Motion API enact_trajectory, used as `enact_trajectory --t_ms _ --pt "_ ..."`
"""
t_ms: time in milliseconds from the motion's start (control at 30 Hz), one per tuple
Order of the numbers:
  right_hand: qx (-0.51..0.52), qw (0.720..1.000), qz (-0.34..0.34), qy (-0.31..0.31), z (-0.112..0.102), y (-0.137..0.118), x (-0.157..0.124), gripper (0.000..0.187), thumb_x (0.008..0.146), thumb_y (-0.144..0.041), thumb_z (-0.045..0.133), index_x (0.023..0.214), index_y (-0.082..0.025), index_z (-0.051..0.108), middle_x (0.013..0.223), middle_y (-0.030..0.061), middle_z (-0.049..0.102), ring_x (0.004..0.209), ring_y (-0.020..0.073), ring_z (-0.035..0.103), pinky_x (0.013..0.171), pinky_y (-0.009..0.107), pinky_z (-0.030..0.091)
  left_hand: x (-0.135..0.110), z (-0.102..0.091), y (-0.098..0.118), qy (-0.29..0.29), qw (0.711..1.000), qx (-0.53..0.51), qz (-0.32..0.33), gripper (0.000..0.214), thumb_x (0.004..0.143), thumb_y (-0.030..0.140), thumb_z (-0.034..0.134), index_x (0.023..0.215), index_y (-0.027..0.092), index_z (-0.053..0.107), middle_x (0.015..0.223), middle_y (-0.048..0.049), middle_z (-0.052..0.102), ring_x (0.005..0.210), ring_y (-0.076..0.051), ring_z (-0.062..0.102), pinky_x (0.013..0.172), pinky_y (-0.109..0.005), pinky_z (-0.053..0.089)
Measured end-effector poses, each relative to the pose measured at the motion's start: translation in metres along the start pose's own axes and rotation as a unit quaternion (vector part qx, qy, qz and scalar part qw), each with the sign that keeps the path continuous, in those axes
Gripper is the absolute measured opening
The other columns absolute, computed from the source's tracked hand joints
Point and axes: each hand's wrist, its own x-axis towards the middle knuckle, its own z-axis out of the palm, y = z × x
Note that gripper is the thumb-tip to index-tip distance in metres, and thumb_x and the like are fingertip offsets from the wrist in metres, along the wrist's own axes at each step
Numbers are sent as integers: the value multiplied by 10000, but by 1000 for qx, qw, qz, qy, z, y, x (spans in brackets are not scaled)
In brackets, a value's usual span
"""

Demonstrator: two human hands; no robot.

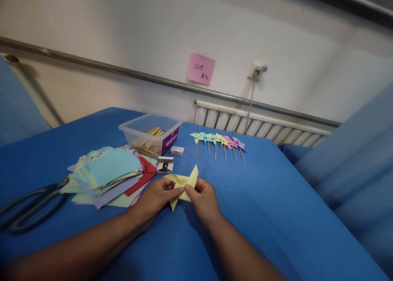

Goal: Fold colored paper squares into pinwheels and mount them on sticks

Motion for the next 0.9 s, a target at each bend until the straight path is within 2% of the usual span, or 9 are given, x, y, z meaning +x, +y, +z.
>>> enact_trajectory --t_ms 200,333,400,467,567,667,767,833,900 --pt "11 1000 -4 13 3 3 -1 332 597 -407 808 740 -138 676 661 20 700 539 123 577 571 252 443 0 0 4 -22 1000 2 -12 211 592 266 771 753 150 697 736 -44 724 630 -175 644 567 -246 468" --pt "-8 1000 -25 -10 0 1 -3 326 694 -459 741 757 -148 669 660 8 670 567 118 558 584 246 428 3 -4 12 -7 1000 -7 -8 209 591 233 764 769 143 701 698 -39 716 588 -168 636 541 -243 465" --pt "-48 998 -47 -7 -4 1 -1 345 764 -494 668 775 -149 678 668 14 658 590 119 550 590 244 419 8 -10 19 14 1000 -20 5 185 594 229 761 732 127 691 640 -36 695 527 -148 605 499 -231 443" --pt "-97 993 -68 11 -7 3 2 354 775 -501 648 781 -148 688 659 13 643 597 120 538 586 242 409 14 -20 28 29 999 -42 20 159 615 240 750 653 108 669 554 -31 651 459 -121 552 459 -218 416" --pt "-168 981 -94 33 -7 10 7 291 757 -446 671 761 -155 690 628 -4 604 570 117 506 552 237 387 21 -36 44 46 993 -105 35 149 605 183 749 688 78 684 592 -61 674 498 -129 582 513 -228 469" --pt "-259 951 -167 16 3 17 13 186 799 -345 624 783 -180 708 715 13 615 617 134 533 579 248 412 22 -48 57 54 984 -159 56 124 600 129 745 681 61 682 596 -66 671 490 -125 578 513 -232 483" --pt "-334 910 -245 -28 22 17 24 170 831 -239 569 899 -219 724 879 44 640 778 165 592 714 283 462 21 -53 64 69 977 -188 76 97 609 85 736 681 62 676 605 -70 677 504 -136 597 522 -236 497" --pt "-380 885 -267 -39 36 12 35 210 845 -211 548 957 -248 722 922 49 636 863 180 595 778 298 465 20 -54 66 74 975 -195 81 76 615 64 725 666 65 669 596 -75 679 512 -146 609 533 -242 507" --pt "-445 856 -259 -43 49 8 49 217 858 -219 534 950 -255 728 930 53 639 857 184 592 780 299 460 20 -53 66 71 973 -204 80 58 616 50 711 639 69 661 568 -71 673 494 -144 602 534 -247 511"
